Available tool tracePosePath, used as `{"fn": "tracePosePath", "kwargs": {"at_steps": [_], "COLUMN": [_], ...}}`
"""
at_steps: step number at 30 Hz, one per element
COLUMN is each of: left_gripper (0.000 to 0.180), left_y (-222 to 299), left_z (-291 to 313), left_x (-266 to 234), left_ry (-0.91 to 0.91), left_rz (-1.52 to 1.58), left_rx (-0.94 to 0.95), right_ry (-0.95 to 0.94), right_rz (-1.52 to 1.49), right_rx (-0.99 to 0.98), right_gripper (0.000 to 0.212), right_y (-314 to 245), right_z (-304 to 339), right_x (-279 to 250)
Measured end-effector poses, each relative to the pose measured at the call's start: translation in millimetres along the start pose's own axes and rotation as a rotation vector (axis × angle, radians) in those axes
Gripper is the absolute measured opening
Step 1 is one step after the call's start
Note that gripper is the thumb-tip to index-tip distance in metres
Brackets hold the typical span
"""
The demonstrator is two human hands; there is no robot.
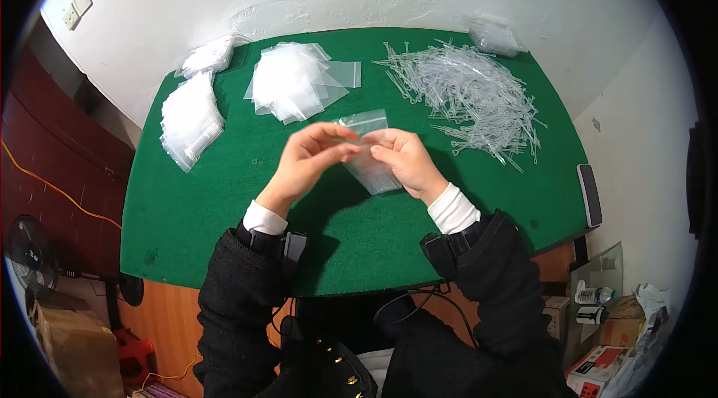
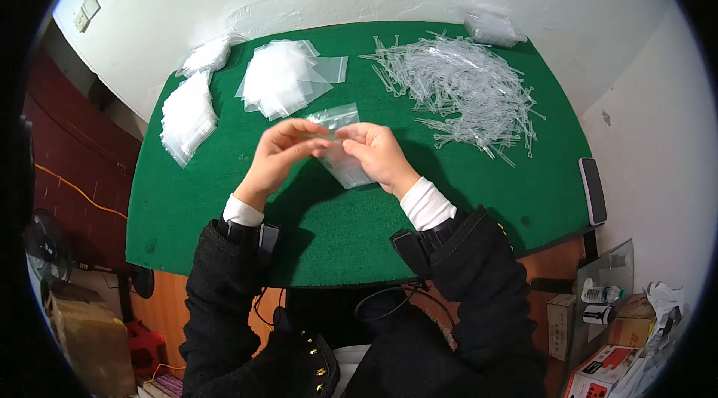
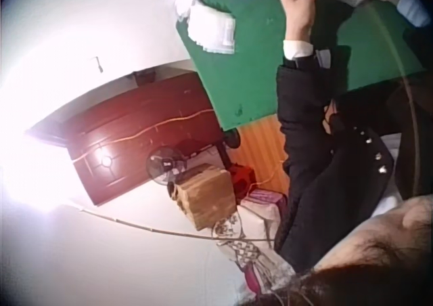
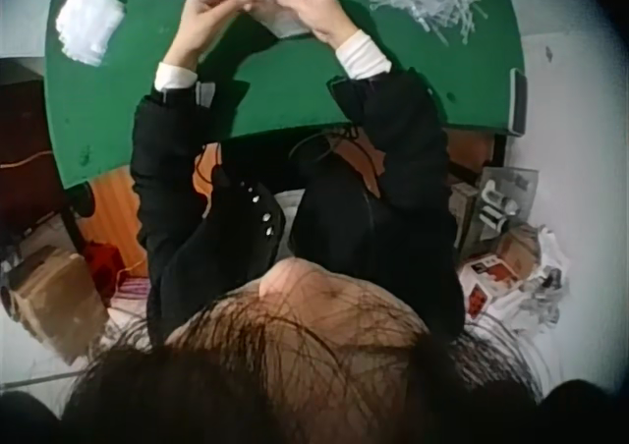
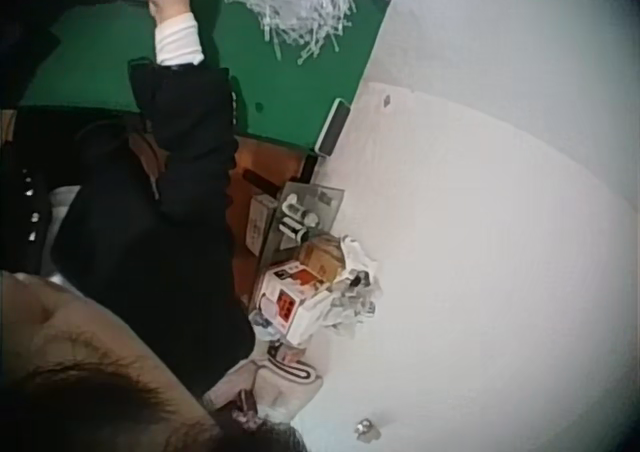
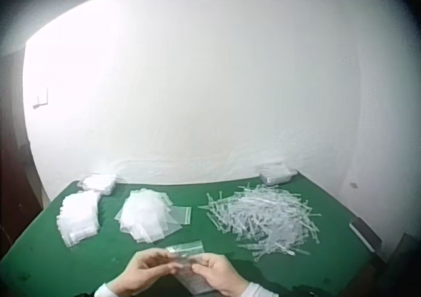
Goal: Put small white items into small plastic zip-lock bags.
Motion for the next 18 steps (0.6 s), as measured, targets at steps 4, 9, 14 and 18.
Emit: {"fn": "tracePosePath", "kwargs": {"at_steps": [4,9,14,18], "left_gripper": [0.023,0.014,0.009,0.010], "left_y": [-3.8,-12.5,-8.9,-0.6], "left_z": [-1.0,5.8,6.0,4.9], "left_x": [-15.7,-5.0,-11.1,-10.0], "left_ry": [0.277,-0.049,-0.052,-0.061], "left_rz": [-0.164,-0.064,-0.311,-0.520], "left_rx": [0.095,-0.237,-0.374,-0.484], "right_ry": [0.049,0.101,0.186,0.198], "right_rz": [-0.142,-0.240,0.018,0.168], "right_rx": [0.066,0.032,0.124,0.134], "right_gripper": [0.021,0.019,0.013,0.011], "right_y": [0.0,-0.4,-2.5,1.7], "right_z": [-0.7,0.9,-3.1,-3.8], "right_x": [-4.1,-2.1,-17.8,-23.8]}}
Point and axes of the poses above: each hand's wrist, its own z-axis away from the middle knuckle, its own x-axis out of the palm, y = z × x, the point moved 1 cm from there along -z, towards the middle knuckle, and after that the axes turned 5 degrees about x, right-handed, at the moved point
